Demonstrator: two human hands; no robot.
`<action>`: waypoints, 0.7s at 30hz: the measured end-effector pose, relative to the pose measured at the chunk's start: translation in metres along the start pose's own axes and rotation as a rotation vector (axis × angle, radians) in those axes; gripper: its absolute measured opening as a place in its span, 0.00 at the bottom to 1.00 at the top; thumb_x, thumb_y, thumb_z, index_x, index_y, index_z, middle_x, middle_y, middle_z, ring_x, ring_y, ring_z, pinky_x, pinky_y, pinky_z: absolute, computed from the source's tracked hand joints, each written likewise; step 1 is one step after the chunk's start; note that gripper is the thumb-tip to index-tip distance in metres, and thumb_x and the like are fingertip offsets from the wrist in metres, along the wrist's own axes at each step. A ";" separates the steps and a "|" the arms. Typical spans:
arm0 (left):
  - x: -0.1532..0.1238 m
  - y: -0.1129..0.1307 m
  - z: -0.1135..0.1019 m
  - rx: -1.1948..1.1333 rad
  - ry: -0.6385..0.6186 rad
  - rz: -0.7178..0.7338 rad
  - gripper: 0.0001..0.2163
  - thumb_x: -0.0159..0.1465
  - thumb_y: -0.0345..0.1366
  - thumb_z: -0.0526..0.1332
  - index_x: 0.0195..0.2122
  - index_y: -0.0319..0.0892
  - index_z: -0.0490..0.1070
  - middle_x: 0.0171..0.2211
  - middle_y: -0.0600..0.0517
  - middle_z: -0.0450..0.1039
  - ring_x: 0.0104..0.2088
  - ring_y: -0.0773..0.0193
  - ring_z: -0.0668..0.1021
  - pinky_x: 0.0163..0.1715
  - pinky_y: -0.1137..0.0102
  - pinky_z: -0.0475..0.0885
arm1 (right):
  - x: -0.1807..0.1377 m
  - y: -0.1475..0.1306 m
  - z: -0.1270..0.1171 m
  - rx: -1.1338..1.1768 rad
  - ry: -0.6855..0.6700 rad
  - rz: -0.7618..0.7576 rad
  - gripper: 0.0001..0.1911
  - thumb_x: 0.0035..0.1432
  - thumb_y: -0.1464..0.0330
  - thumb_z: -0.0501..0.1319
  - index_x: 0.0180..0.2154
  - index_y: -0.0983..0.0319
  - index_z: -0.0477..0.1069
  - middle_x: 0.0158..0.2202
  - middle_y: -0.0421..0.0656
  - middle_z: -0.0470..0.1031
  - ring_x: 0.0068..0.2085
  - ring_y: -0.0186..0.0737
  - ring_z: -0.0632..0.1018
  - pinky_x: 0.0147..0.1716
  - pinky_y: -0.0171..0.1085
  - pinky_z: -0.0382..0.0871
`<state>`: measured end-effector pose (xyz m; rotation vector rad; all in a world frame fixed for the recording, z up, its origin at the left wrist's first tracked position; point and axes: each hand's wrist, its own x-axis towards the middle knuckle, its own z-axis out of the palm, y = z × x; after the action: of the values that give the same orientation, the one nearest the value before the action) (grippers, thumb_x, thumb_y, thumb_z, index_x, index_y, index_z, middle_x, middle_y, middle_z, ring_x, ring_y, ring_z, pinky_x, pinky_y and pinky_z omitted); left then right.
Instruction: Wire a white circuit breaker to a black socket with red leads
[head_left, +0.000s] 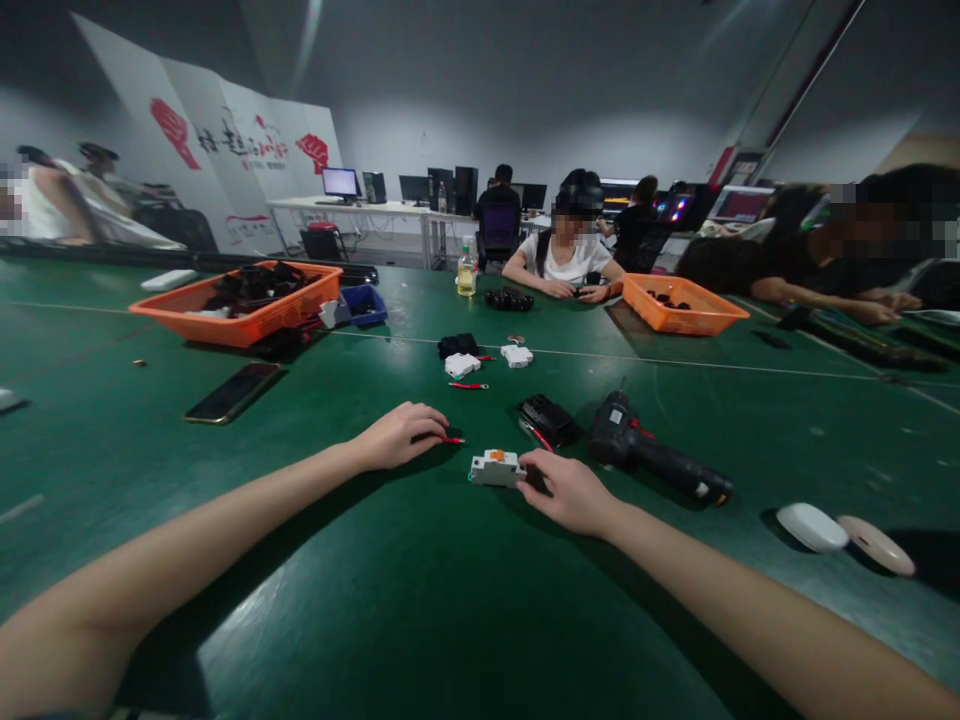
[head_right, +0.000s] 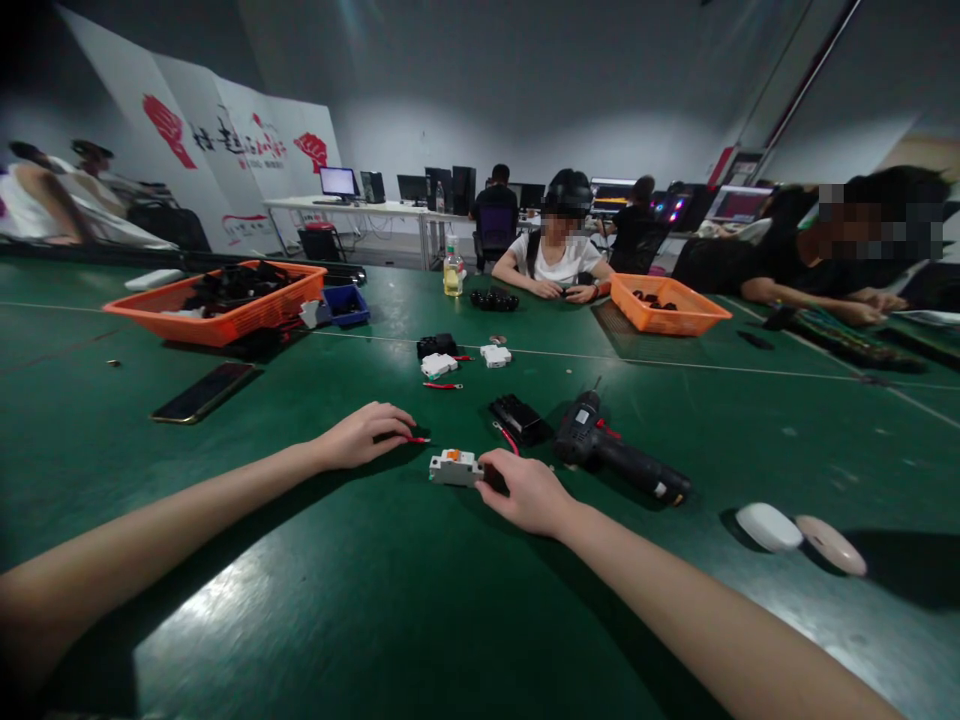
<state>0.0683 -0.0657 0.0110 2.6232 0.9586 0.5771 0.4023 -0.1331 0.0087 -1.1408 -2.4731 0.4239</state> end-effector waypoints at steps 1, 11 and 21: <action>0.000 0.006 0.001 -0.026 0.002 -0.016 0.12 0.68 0.41 0.56 0.45 0.45 0.76 0.49 0.46 0.76 0.49 0.57 0.75 0.54 0.58 0.65 | 0.000 0.000 0.000 -0.002 -0.001 0.000 0.14 0.63 0.63 0.59 0.50 0.59 0.68 0.41 0.43 0.78 0.33 0.38 0.76 0.30 0.35 0.66; 0.002 0.043 0.023 -0.680 0.062 -0.344 0.11 0.67 0.44 0.57 0.41 0.42 0.69 0.33 0.52 0.75 0.34 0.66 0.75 0.36 0.70 0.69 | -0.001 0.001 0.001 -0.007 0.003 -0.007 0.15 0.60 0.67 0.59 0.49 0.60 0.68 0.42 0.44 0.78 0.31 0.36 0.76 0.30 0.35 0.65; 0.008 0.024 0.029 -0.725 0.119 -0.416 0.13 0.60 0.44 0.65 0.39 0.40 0.71 0.34 0.52 0.73 0.32 0.68 0.73 0.33 0.70 0.69 | 0.001 -0.002 -0.002 -0.002 -0.014 0.025 0.13 0.65 0.62 0.58 0.48 0.59 0.69 0.41 0.44 0.78 0.35 0.40 0.77 0.31 0.36 0.65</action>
<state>0.1003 -0.0822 -0.0032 1.7155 1.0401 0.7911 0.4016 -0.1332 0.0115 -1.1744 -2.4741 0.4375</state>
